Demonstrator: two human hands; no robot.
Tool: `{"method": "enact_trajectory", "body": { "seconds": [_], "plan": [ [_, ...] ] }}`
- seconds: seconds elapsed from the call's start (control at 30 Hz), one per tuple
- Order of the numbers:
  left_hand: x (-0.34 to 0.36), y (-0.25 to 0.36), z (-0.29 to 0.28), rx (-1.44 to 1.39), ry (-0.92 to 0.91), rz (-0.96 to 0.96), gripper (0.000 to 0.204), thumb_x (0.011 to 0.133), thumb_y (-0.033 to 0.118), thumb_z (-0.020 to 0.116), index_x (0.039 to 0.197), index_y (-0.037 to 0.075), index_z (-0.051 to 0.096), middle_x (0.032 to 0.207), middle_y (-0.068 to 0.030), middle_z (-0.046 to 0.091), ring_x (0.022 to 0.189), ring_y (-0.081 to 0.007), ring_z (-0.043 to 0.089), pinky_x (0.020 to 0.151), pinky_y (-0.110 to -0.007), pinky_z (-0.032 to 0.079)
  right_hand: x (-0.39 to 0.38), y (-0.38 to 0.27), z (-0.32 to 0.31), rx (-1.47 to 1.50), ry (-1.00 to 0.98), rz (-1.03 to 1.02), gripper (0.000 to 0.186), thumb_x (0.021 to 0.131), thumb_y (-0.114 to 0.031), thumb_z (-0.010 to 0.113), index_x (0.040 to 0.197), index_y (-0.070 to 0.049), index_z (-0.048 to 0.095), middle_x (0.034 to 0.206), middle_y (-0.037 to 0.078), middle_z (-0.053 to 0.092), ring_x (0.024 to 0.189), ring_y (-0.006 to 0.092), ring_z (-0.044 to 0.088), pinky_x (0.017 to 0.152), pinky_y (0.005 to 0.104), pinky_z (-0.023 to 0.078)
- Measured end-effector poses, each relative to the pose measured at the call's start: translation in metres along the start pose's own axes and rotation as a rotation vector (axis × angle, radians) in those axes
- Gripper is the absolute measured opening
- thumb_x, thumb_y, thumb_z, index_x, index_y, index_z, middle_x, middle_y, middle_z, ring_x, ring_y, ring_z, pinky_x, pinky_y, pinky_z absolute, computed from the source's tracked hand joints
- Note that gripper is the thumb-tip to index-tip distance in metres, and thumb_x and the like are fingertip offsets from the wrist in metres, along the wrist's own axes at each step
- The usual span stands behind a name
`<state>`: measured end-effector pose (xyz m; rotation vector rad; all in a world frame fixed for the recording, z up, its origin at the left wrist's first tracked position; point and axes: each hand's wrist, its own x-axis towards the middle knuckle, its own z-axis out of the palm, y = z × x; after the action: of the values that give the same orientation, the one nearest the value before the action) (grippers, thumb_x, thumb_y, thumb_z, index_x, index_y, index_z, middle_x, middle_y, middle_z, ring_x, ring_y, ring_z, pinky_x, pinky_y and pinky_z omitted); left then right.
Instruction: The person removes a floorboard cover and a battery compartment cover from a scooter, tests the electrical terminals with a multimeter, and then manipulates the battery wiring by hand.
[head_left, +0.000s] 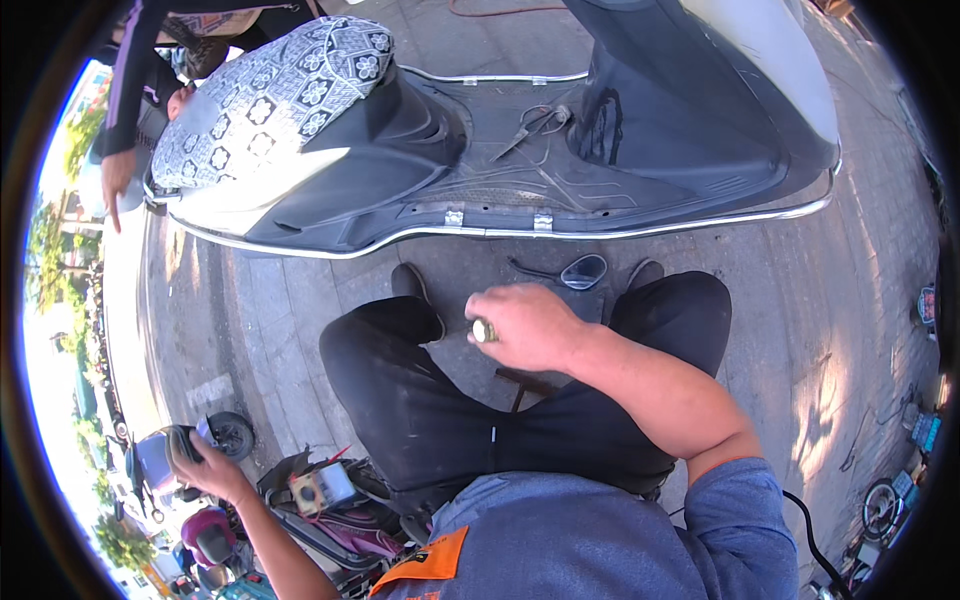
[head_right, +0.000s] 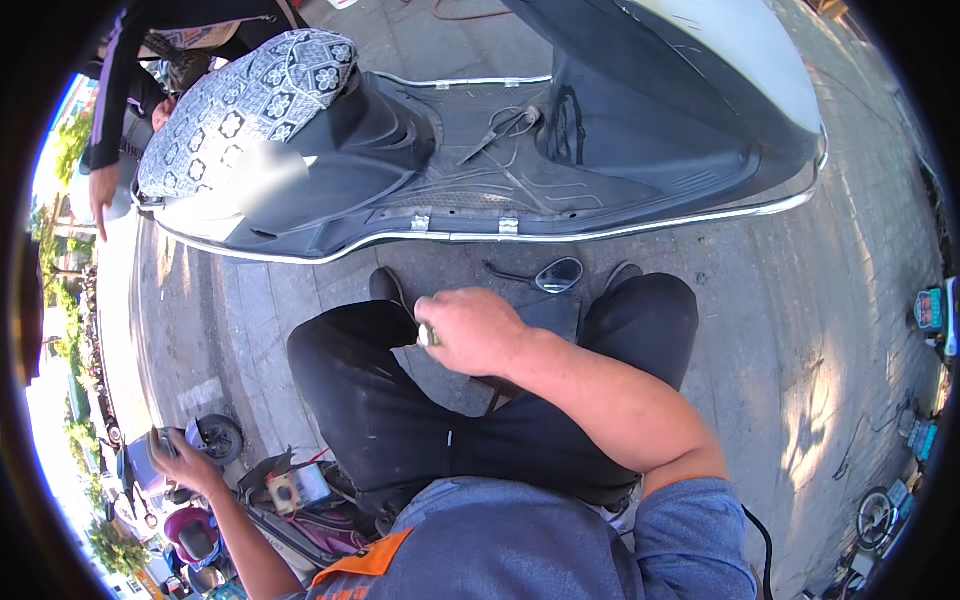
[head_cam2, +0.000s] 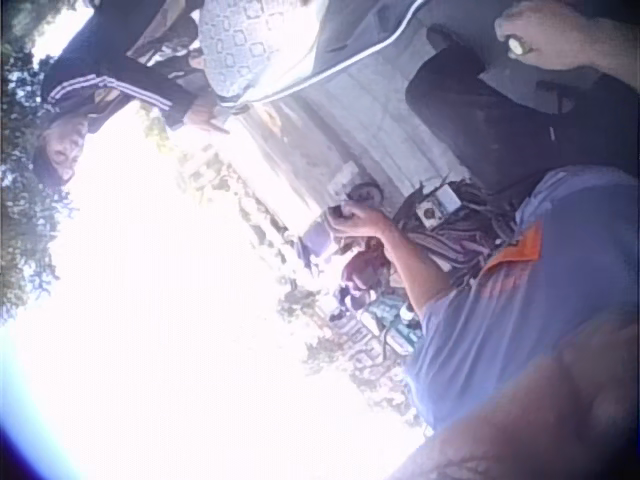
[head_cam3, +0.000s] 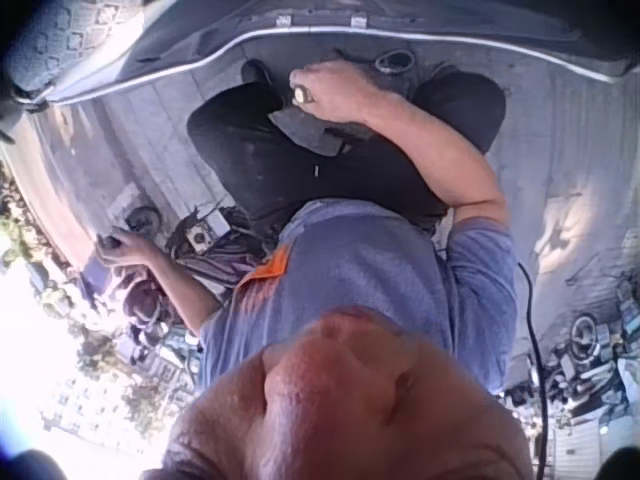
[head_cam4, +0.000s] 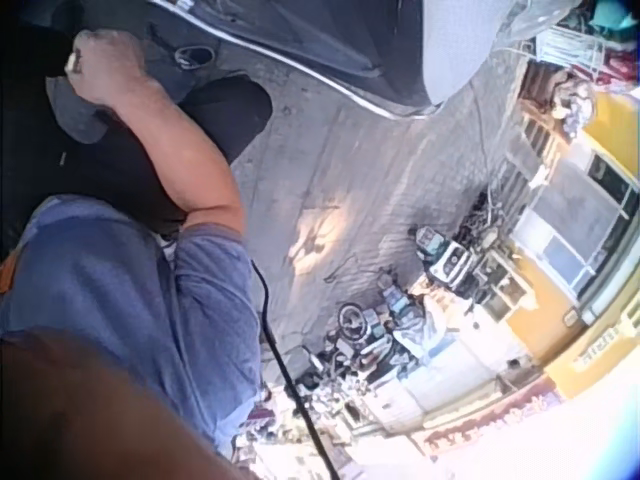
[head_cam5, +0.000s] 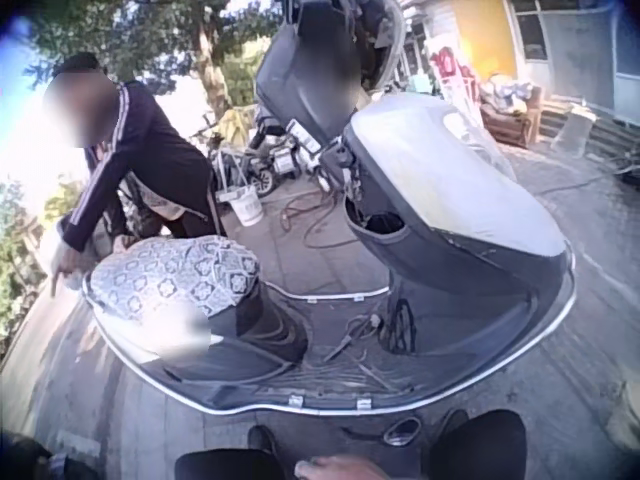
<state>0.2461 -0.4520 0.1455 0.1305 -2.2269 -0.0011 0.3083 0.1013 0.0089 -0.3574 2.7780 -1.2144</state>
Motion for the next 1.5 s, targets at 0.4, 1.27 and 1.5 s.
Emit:
{"method": "enact_trajectory", "body": {
  "seconds": [0.4,1.27,1.5],
  "plan": [
    [-0.146,-0.112,-0.023,0.494,-0.799,-0.378,0.067,0.093,0.054,0.074,0.147,0.015,0.064,0.165,-0.0167,0.048,0.159,-0.0403,0.033,0.130,-0.056,0.027,0.021,-0.010,0.000,0.101,-0.049,0.200,0.012,0.095,-0.010,0.075,0.098,-0.002,0.068,0.087,0.015,0.071,0.083,0.0289,0.071,0.078,0.0392,0.054],
    [-0.440,-0.098,0.291,0.413,-1.204,-1.576,0.136,0.071,0.076,0.085,0.172,0.016,0.016,0.160,-0.0243,0.051,0.149,-0.0425,0.047,0.121,-0.063,0.041,0.044,0.086,0.141,-0.202,-0.329,0.372,0.018,0.088,-0.002,0.076,0.105,-0.002,0.075,0.098,0.016,0.078,0.099,0.0366,0.077,0.089,0.0403,0.058],
    [-0.420,-0.096,0.260,0.239,-1.164,-1.496,0.129,0.071,0.065,0.083,0.170,0.008,0.023,0.150,-0.0270,0.060,0.142,-0.0437,0.055,0.117,-0.051,0.047,0.052,0.105,0.135,-0.176,-0.316,0.419,0.014,0.091,-0.001,0.075,0.105,0.000,0.071,0.097,0.017,0.075,0.093,0.0295,0.074,0.088,0.0385,0.056]
  ]
}}
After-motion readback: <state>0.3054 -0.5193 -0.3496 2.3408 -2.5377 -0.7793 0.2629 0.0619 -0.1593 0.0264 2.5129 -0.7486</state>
